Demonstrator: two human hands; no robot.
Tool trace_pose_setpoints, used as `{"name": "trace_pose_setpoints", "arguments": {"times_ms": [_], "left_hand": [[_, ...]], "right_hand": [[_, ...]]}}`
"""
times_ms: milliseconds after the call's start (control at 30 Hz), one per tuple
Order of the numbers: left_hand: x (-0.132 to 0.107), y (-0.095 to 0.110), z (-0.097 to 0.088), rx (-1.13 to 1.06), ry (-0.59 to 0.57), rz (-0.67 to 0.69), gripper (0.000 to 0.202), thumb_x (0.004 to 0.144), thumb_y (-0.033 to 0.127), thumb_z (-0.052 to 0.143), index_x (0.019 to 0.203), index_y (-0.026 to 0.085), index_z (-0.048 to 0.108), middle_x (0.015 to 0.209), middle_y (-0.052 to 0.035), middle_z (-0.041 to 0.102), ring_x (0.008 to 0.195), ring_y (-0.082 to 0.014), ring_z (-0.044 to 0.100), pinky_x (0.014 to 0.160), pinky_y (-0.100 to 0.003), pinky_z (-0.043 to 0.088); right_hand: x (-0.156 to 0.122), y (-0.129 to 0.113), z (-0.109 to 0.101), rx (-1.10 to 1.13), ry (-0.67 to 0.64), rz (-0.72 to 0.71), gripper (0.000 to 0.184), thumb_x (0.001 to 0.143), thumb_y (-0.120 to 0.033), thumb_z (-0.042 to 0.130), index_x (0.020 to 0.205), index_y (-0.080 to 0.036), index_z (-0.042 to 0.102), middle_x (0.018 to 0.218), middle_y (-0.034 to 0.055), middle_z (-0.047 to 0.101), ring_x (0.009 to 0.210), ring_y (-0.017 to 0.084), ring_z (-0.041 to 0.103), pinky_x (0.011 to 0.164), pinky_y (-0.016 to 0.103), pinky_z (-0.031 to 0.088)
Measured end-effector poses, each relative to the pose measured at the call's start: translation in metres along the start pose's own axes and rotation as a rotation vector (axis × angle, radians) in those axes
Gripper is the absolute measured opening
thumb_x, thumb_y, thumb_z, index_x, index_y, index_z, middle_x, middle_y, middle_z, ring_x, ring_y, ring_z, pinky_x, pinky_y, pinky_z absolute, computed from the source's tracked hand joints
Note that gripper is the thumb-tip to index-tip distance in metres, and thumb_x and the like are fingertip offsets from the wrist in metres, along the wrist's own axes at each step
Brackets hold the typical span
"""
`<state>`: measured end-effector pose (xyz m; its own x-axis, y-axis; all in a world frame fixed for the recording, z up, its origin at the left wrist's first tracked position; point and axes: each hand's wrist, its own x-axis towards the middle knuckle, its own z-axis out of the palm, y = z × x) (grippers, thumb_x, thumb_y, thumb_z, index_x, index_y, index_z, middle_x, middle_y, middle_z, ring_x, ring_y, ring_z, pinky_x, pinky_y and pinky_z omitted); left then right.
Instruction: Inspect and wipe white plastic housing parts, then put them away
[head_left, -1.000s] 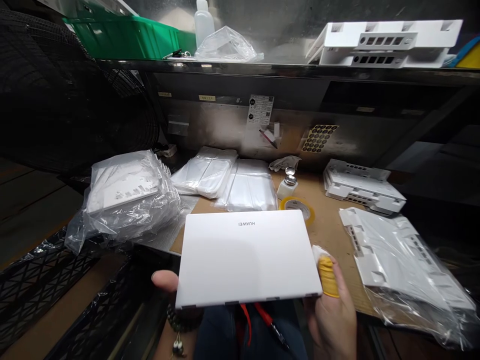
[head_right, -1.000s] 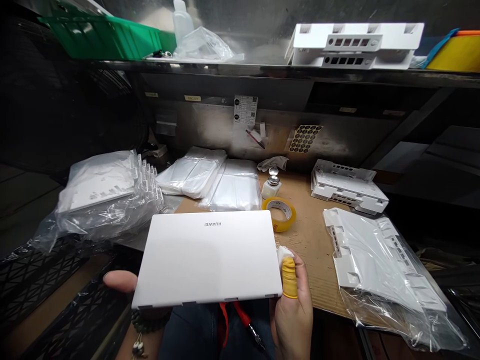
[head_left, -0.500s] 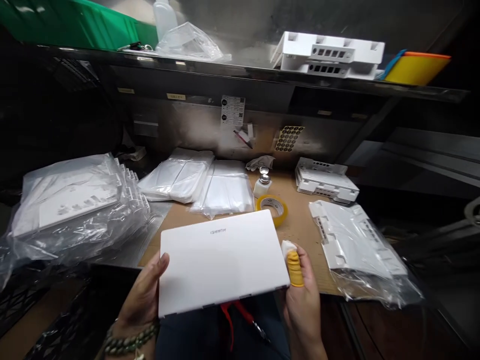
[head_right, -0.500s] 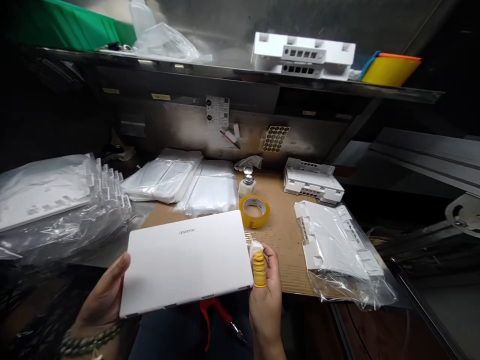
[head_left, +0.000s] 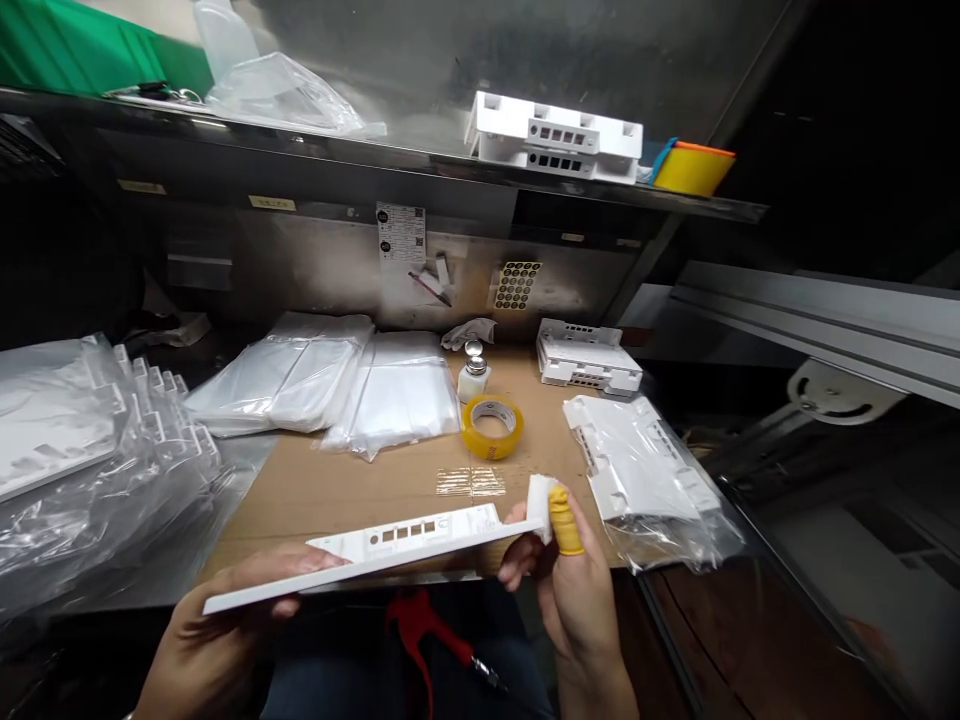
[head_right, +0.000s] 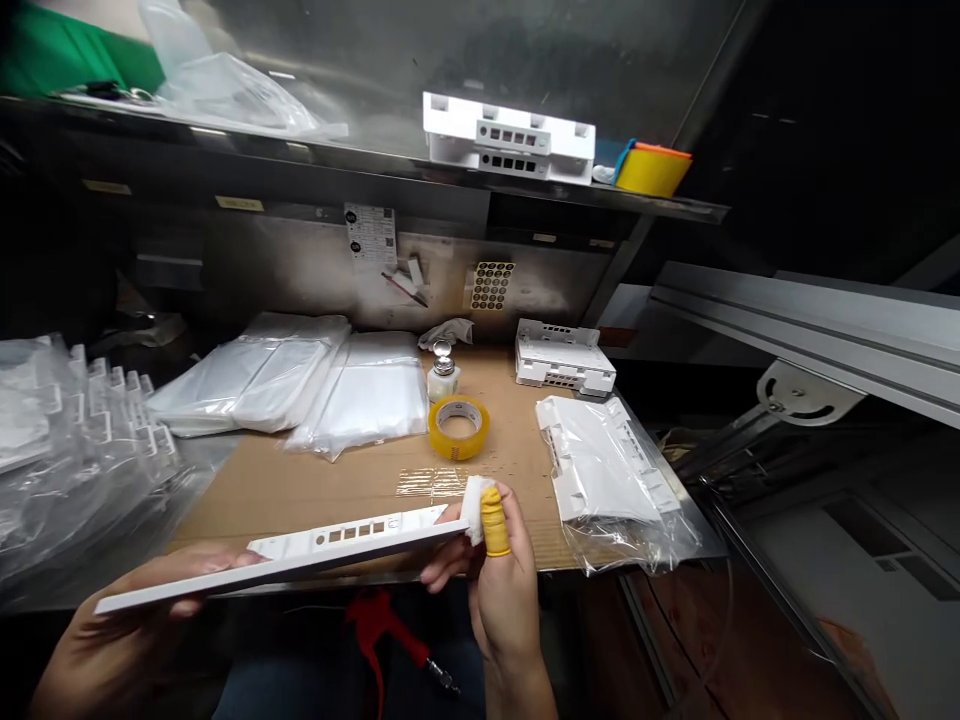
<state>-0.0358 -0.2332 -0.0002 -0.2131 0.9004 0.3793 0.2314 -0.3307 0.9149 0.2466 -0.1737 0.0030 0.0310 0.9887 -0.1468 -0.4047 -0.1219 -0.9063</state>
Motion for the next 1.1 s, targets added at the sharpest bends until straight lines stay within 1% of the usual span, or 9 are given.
{"name": "trace_pose_setpoints", "arguments": {"times_ms": [100, 267, 400, 500, 633, 733, 800, 900, 1100], "left_hand": [[0.004, -0.001, 0.000, -0.002, -0.029, 0.056, 0.014, 0.087, 0.043, 0.075, 0.086, 0.030, 0.083, 0.080, -0.0073, 0.082, 0.077, -0.0281, 0.079, 0.072, -0.037, 0.067], [0.003, -0.002, 0.001, 0.003, -0.035, 0.074, 0.016, 0.089, 0.042, 0.074, 0.086, 0.029, 0.082, 0.081, -0.0060, 0.082, 0.080, -0.0268, 0.080, 0.078, -0.036, 0.067], [0.003, 0.000, -0.001, 0.055, -0.128, 0.058, 0.011, 0.083, 0.038, 0.081, 0.091, 0.031, 0.082, 0.093, -0.0051, 0.083, 0.088, -0.0274, 0.079, 0.078, -0.033, 0.066], [0.001, 0.003, 0.001, 0.175, -0.162, 0.069, 0.010, 0.084, 0.034, 0.079, 0.094, 0.034, 0.083, 0.095, -0.0026, 0.083, 0.086, -0.0239, 0.080, 0.077, -0.024, 0.064], [-0.009, 0.003, 0.004, 0.245, 0.020, 0.116, 0.019, 0.084, 0.026, 0.079, 0.101, 0.034, 0.082, 0.099, 0.0016, 0.083, 0.090, -0.0200, 0.079, 0.085, -0.021, 0.061], [-0.016, 0.003, 0.008, 0.268, 0.193, 0.093, 0.017, 0.084, 0.025, 0.080, 0.099, 0.031, 0.082, 0.099, 0.0026, 0.082, 0.091, -0.0176, 0.077, 0.089, -0.018, 0.059], [-0.019, 0.003, 0.014, 0.267, 0.318, 0.052, 0.014, 0.083, 0.026, 0.080, 0.096, 0.030, 0.082, 0.097, 0.0027, 0.082, 0.089, -0.0169, 0.077, 0.091, -0.019, 0.057], [-0.020, 0.000, 0.023, 0.261, 0.448, 0.046, 0.015, 0.082, 0.025, 0.081, 0.096, 0.029, 0.081, 0.097, 0.0029, 0.081, 0.088, -0.0170, 0.076, 0.091, -0.021, 0.057], [-0.019, -0.012, 0.028, 0.318, 0.487, 0.153, 0.018, 0.081, 0.019, 0.080, 0.097, 0.029, 0.081, 0.095, 0.0037, 0.081, 0.082, -0.0175, 0.076, 0.085, -0.023, 0.059]], "right_hand": [[0.001, 0.002, -0.001, 0.073, 0.035, 0.046, 0.044, 0.085, -0.063, 0.070, 0.100, -0.023, 0.060, 0.074, -0.0005, 0.072, 0.053, 0.019, 0.069, 0.046, 0.029, 0.054], [0.002, 0.002, 0.001, 0.110, 0.048, 0.077, 0.050, 0.083, -0.067, 0.071, 0.105, -0.023, 0.060, 0.073, 0.0007, 0.072, 0.062, 0.023, 0.072, 0.052, 0.034, 0.058], [0.000, 0.004, 0.006, 0.095, 0.049, 0.037, 0.044, 0.088, -0.062, 0.068, 0.108, -0.025, 0.056, 0.073, -0.0012, 0.071, 0.058, 0.020, 0.070, 0.052, 0.031, 0.057], [0.012, 0.007, 0.007, 0.006, -0.017, -0.054, 0.037, 0.095, -0.057, 0.060, 0.113, -0.027, 0.051, 0.085, 0.0000, 0.074, 0.060, 0.018, 0.070, 0.054, 0.030, 0.057], [0.068, 0.000, 0.006, -0.519, -0.025, -0.380, 0.036, 0.102, -0.052, 0.043, 0.124, -0.025, 0.047, 0.118, 0.0086, 0.070, 0.077, 0.018, 0.074, 0.062, 0.031, 0.059], [0.134, -0.020, 0.018, -0.820, 0.010, -0.518, 0.035, 0.099, -0.045, 0.049, 0.122, -0.022, 0.060, 0.131, 0.0116, 0.064, 0.107, 0.023, 0.070, 0.084, 0.035, 0.057], [0.176, -0.036, 0.034, -0.997, -0.020, -0.539, 0.026, 0.097, -0.036, 0.056, 0.116, -0.022, 0.069, 0.130, 0.0101, 0.066, 0.117, 0.024, 0.065, 0.098, 0.037, 0.051], [0.221, -0.053, 0.064, -1.279, -0.093, -0.496, 0.019, 0.096, -0.029, 0.064, 0.109, -0.019, 0.072, 0.125, 0.0098, 0.068, 0.111, 0.024, 0.065, 0.099, 0.042, 0.050], [0.242, -0.060, 0.097, -1.611, -0.153, -0.419, 0.022, 0.098, -0.034, 0.066, 0.112, -0.018, 0.069, 0.121, 0.0081, 0.069, 0.109, 0.022, 0.067, 0.097, 0.045, 0.056]]}}
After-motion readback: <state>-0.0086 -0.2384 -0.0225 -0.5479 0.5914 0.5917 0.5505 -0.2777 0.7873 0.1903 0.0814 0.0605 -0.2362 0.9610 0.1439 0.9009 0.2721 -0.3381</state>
